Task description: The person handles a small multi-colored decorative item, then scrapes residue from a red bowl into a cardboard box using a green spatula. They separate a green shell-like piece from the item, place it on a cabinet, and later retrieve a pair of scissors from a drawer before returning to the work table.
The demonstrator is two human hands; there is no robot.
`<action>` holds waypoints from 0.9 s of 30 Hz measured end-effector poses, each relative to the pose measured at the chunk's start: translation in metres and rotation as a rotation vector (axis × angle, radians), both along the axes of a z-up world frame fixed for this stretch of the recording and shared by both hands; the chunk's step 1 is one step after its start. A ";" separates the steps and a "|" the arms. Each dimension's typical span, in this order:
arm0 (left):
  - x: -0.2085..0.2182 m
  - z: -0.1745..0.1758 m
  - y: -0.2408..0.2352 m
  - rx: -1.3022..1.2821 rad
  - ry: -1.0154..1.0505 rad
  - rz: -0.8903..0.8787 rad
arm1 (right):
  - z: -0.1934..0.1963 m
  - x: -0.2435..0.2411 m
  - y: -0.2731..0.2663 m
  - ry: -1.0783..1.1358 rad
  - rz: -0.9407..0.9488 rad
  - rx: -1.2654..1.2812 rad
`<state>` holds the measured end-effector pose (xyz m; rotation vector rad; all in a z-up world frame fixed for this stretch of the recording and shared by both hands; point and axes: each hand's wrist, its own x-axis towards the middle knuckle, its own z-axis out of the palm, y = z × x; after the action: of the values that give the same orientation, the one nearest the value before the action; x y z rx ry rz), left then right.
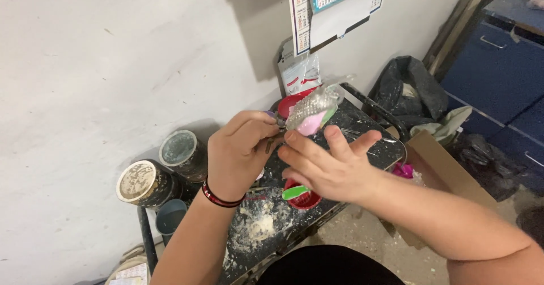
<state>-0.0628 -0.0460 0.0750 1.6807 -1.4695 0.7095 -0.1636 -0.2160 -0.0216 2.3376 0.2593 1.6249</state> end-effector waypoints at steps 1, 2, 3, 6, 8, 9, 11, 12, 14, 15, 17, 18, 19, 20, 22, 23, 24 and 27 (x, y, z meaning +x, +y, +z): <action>0.002 -0.007 -0.002 -0.003 0.006 -0.002 | -0.006 -0.001 -0.004 0.006 -0.002 -0.003; 0.005 -0.013 -0.005 -0.016 0.039 0.063 | -0.011 -0.002 -0.009 0.013 -0.037 -0.024; 0.007 -0.019 -0.008 -0.029 0.072 0.129 | -0.017 -0.002 -0.014 0.021 -0.071 -0.046; 0.005 -0.020 -0.008 -0.034 0.096 0.077 | -0.016 -0.009 -0.022 0.043 -0.135 -0.103; 0.013 -0.033 -0.009 -0.033 0.103 0.104 | -0.019 -0.011 -0.030 0.063 -0.147 -0.115; 0.017 -0.039 -0.009 -0.028 0.107 0.130 | -0.021 -0.013 -0.033 0.080 -0.161 -0.122; 0.019 -0.040 -0.010 -0.033 0.118 0.120 | -0.017 -0.017 -0.036 0.082 -0.167 -0.123; 0.019 -0.040 -0.010 -0.038 0.129 0.112 | -0.014 -0.019 -0.037 0.085 -0.172 -0.124; 0.008 -0.022 -0.005 -0.013 0.250 -0.003 | -0.016 -0.017 -0.044 0.086 -0.122 -0.093; 0.003 -0.013 -0.002 0.015 0.369 -0.114 | -0.017 -0.016 -0.047 0.088 -0.069 -0.061; 0.016 -0.037 -0.008 -0.016 0.358 -0.069 | -0.018 -0.012 -0.054 0.086 0.051 -0.037; 0.023 -0.049 -0.011 -0.045 0.346 -0.020 | -0.019 -0.009 -0.058 0.085 0.173 -0.010; 0.025 -0.052 -0.012 -0.046 0.345 -0.023 | -0.015 -0.009 -0.057 0.084 0.171 -0.012; 0.027 -0.054 -0.013 -0.068 0.374 -0.081 | -0.012 -0.009 -0.057 0.108 0.341 0.043; 0.029 -0.059 -0.015 -0.092 0.402 -0.140 | -0.007 -0.011 -0.056 0.132 0.509 0.095; 0.030 -0.061 -0.017 -0.118 0.447 -0.207 | -0.006 -0.012 -0.055 0.141 0.591 0.140; 0.031 -0.063 -0.018 -0.144 0.491 -0.272 | -0.005 -0.013 -0.054 0.151 0.674 0.185; 0.029 -0.063 -0.021 -0.211 0.438 -0.354 | 0.010 -0.014 -0.047 0.090 0.842 0.278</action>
<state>-0.0336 -0.0674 0.0119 1.2689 -1.2777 0.2686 -0.1781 -0.2633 -0.0118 2.6990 1.2483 1.9833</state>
